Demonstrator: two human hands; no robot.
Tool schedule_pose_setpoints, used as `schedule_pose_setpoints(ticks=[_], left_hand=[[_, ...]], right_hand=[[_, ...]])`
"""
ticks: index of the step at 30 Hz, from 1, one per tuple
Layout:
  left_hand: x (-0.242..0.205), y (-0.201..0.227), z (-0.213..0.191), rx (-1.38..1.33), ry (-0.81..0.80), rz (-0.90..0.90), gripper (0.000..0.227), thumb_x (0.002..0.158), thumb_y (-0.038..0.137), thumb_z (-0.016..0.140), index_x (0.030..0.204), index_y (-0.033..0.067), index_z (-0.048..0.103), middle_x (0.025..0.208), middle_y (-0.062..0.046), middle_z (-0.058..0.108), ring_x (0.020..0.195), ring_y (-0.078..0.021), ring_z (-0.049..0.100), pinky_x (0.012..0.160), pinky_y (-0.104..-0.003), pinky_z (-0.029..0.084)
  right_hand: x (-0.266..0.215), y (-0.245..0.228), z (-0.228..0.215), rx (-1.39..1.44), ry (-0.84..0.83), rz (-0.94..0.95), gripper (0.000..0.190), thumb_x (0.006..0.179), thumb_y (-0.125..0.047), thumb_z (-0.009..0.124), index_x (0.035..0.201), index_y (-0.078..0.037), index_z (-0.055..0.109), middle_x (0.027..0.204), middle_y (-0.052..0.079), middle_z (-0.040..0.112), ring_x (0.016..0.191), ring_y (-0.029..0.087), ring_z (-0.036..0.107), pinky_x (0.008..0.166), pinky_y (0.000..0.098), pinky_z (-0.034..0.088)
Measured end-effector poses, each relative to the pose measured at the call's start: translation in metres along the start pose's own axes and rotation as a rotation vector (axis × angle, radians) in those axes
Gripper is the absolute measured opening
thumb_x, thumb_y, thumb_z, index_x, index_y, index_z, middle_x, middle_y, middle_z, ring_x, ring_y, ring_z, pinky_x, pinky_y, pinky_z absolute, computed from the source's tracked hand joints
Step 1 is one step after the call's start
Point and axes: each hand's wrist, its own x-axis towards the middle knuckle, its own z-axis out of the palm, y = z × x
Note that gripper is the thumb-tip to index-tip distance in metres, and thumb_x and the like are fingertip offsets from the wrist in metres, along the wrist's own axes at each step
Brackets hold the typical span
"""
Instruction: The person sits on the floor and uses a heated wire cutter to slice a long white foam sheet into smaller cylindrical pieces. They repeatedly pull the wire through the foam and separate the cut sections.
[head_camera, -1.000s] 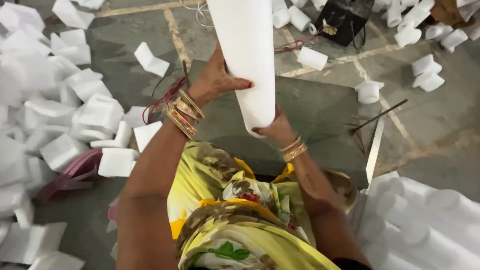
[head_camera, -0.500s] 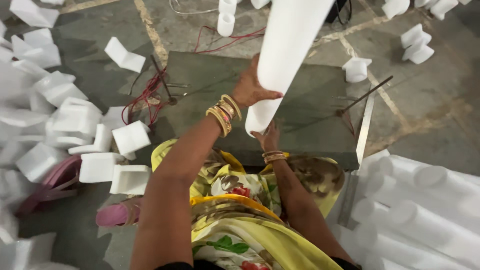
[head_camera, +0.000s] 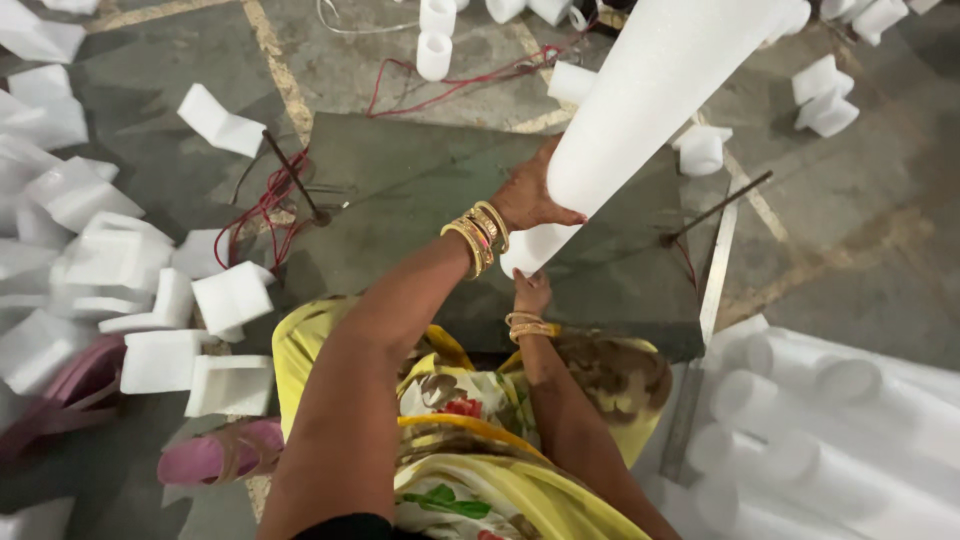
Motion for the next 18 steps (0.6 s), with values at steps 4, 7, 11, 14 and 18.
schedule_pose_setpoints(ticks=[4,7,11,14,18], left_hand=[[0.011,-0.006,-0.003,-0.044,0.033,0.067,0.128,0.059,0.04,0.1,0.158,0.0052,0.026,0.153,-0.022,0.05,0.142,-0.0352,0.05,0.118,-0.043,0.041],[0.018,-0.014,-0.009,-0.082,0.037,0.095,0.128,0.06,0.043,0.099,0.158,0.0054,0.026,0.151,-0.021,0.052,0.141,-0.0341,0.052,0.117,-0.043,0.043],[0.027,-0.022,-0.013,-0.096,0.041,0.127,0.127,0.063,0.044,0.099,0.159,0.0056,0.025,0.151,-0.021,0.055,0.142,-0.0338,0.053,0.118,-0.043,0.044],[0.031,-0.025,-0.02,-0.102,0.027,0.042,0.128,0.061,0.045,0.098,0.158,0.006,0.023,0.147,-0.021,0.058,0.138,-0.0328,0.056,0.116,-0.042,0.045],[0.033,-0.028,-0.031,-0.072,0.037,0.021,0.126,0.063,0.043,0.097,0.158,0.0068,0.023,0.145,-0.02,0.059,0.137,-0.0326,0.058,0.114,-0.042,0.047]], right_hand=[[0.003,0.009,0.006,-0.038,0.115,0.128,0.028,0.089,-0.003,0.082,0.107,0.013,0.067,0.087,0.005,0.064,0.07,0.011,0.049,0.06,0.03,0.043],[0.011,0.018,0.01,0.207,0.083,0.1,0.028,0.095,-0.002,0.081,0.115,0.012,0.069,0.089,0.005,0.058,0.071,0.012,0.047,0.059,0.0315,0.04],[0.019,0.013,0.005,0.411,0.06,0.401,0.029,0.088,-0.007,0.069,0.117,-0.003,0.067,0.098,0.001,0.072,0.079,0.011,0.068,0.063,0.0266,0.052],[0.022,0.007,0.004,0.636,0.047,0.557,0.026,0.088,-0.013,0.067,0.111,-0.003,0.07,0.09,0.004,0.071,0.072,0.018,0.067,0.054,0.0313,0.051],[0.02,0.007,0.015,0.136,0.015,0.413,0.026,0.09,0.001,0.067,0.115,-0.003,0.071,0.092,0.003,0.069,0.074,0.013,0.066,0.06,0.0261,0.054]])
